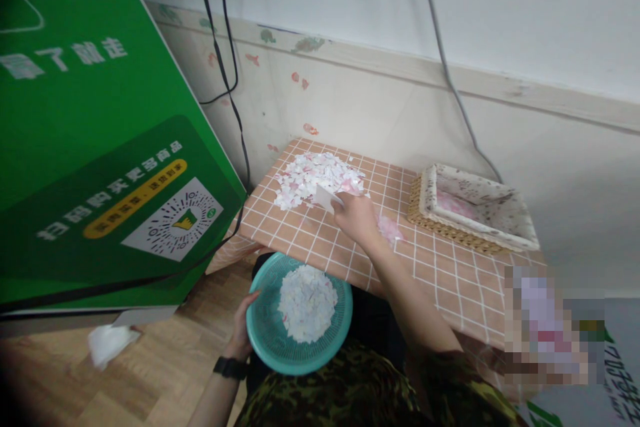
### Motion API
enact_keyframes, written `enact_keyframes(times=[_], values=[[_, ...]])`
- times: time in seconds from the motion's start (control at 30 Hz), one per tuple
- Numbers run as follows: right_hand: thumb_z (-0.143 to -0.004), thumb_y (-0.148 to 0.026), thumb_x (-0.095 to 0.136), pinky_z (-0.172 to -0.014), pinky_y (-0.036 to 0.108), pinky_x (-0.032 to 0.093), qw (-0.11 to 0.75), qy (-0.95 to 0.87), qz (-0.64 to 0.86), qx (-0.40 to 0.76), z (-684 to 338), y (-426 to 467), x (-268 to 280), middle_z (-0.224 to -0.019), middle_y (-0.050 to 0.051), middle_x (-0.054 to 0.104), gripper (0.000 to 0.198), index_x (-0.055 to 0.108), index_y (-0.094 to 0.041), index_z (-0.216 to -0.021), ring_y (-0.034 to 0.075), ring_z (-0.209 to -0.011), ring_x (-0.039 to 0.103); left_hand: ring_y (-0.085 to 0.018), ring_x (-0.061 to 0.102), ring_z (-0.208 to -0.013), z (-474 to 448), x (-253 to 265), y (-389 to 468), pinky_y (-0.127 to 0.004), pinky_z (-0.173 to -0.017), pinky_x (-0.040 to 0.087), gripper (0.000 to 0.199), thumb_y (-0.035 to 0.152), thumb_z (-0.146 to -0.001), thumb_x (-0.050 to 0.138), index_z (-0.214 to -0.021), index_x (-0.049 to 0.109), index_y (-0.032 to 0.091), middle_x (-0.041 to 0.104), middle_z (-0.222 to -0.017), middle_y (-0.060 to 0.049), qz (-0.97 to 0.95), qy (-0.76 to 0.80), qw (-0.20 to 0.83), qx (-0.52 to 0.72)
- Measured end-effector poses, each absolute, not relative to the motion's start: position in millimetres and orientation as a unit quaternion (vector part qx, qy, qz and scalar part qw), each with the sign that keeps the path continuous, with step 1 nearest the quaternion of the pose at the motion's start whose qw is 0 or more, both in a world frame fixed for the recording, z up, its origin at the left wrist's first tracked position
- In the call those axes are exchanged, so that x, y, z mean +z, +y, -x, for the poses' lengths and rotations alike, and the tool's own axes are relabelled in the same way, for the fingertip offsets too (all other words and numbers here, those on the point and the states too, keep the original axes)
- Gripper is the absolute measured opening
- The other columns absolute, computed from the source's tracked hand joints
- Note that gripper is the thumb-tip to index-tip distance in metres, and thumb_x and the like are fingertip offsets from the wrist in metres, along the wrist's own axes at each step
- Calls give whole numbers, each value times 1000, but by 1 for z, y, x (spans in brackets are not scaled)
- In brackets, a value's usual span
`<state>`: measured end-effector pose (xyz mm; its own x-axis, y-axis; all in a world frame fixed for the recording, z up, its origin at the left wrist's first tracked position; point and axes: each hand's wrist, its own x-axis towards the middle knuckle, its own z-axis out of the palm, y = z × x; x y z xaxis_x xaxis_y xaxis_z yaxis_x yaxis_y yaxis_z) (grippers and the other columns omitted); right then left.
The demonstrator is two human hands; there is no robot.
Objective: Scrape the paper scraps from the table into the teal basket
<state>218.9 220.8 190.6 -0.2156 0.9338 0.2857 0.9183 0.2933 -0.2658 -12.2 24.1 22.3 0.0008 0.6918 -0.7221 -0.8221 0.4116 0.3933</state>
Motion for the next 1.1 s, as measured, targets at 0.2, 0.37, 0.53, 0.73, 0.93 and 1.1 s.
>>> enact_keyframes(times=[0.2, 0.37, 0.53, 0.73, 0.93, 1.1], values=[[-82, -30, 49, -58, 26, 35, 222, -797, 556, 82, -219, 223, 194, -70, 4, 68, 22, 67, -20, -78, 17, -63, 59, -23, 63, -62, 12, 23, 24, -37, -70, 49, 21, 29, -64, 69, -75, 72, 11, 72, -70, -8, 67, 460, 695, 549], [-81, -30, 50, -57, 27, 34, 228, -789, 566, 71, -218, 223, 195, -70, 4, 68, 21, 68, -20, -78, 17, -62, 58, -22, 64, -62, 12, 25, 25, -37, -70, 49, 21, 28, -65, 68, -75, 72, 11, 72, -70, -8, 63, 458, 695, 551], [-83, -32, 49, -54, 26, 33, 224, -802, 541, 118, -216, 221, 198, -64, 2, 65, 23, 68, -20, -78, 15, -56, 54, -26, 64, -65, 12, 25, 24, -42, -71, 49, 26, 31, -64, 68, -81, 71, 11, 72, -73, -9, 73, 450, 709, 538], [-83, -30, 49, -54, 26, 31, 228, -807, 531, 121, -212, 221, 199, -62, 2, 62, 23, 66, -19, -73, 13, -55, 51, -24, 64, -64, 12, 25, 23, -39, -70, 49, 26, 30, -65, 68, -80, 71, 10, 71, -72, -9, 75, 444, 710, 541], [-81, -29, 52, -53, 26, 30, 234, -810, 525, 117, -212, 214, 205, -59, 2, 60, 21, 64, -18, -66, 12, -52, 48, -24, 63, -63, 13, 22, 23, -38, -68, 49, 27, 30, -65, 68, -80, 70, 9, 71, -71, -9, 74, 451, 711, 535], [-81, -27, 51, -55, 26, 32, 226, -810, 528, 120, -211, 209, 203, -65, 3, 65, 19, 68, -19, -76, 13, -55, 51, -23, 63, -62, 14, 18, 23, -39, -67, 49, 26, 30, -64, 69, -80, 71, 9, 71, -70, -9, 68, 448, 710, 539]])
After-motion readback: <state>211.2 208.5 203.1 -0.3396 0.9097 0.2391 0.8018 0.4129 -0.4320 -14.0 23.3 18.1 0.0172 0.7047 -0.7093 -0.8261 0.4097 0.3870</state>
